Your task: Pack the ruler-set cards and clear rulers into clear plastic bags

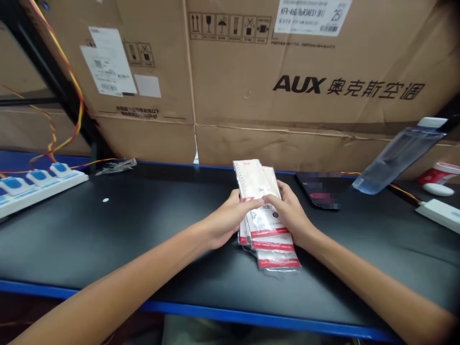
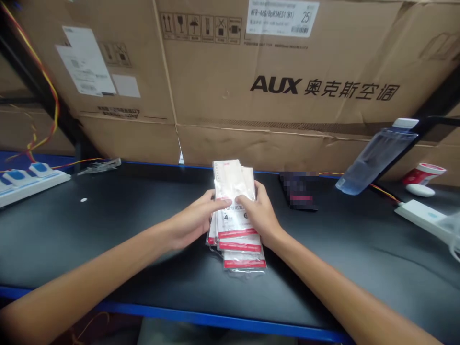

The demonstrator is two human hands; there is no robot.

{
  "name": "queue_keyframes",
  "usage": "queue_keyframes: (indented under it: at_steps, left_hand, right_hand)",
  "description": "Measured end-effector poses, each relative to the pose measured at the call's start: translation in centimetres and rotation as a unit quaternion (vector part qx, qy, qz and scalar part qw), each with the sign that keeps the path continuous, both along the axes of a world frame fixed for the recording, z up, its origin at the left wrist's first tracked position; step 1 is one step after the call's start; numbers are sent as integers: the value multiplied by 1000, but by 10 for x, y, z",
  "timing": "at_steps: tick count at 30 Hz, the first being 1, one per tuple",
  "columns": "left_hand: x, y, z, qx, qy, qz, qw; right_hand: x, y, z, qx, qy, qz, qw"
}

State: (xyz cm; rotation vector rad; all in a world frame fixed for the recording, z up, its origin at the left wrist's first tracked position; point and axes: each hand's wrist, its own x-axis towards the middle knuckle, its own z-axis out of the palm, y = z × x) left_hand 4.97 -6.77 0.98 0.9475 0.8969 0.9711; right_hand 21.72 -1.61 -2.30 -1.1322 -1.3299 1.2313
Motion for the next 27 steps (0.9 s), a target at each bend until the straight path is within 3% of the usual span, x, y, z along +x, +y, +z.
queue_keyframes:
  at_steps: [5,8,14,17,20,23,27]
  left_hand:
    - [-8,11,-11,36,65,24,997]
    - [-17,19,-13,36,134,4,990]
    - [-45,28,1,32,233,-65,970]
    - [-61,33,8,57,295,-107,948]
    - [-74,37,12,98,292,-147,940]
    - [-83,37,20,131,264,-198,935]
    - [-105,40,29,123,250,-220,935]
  right_hand:
    - [-3,-1,-1,-21,52,19,998]
    - [1,4,2,-52,94,35,994]
    - [28,33,5,-66,68,-17,995]
    - [37,37,8,-88,38,34,995]
    - [38,31,16,-105,2,162,981]
    - [35,24,20,-78,-31,265,960]
    - [33,25,15,-39,2,237,971]
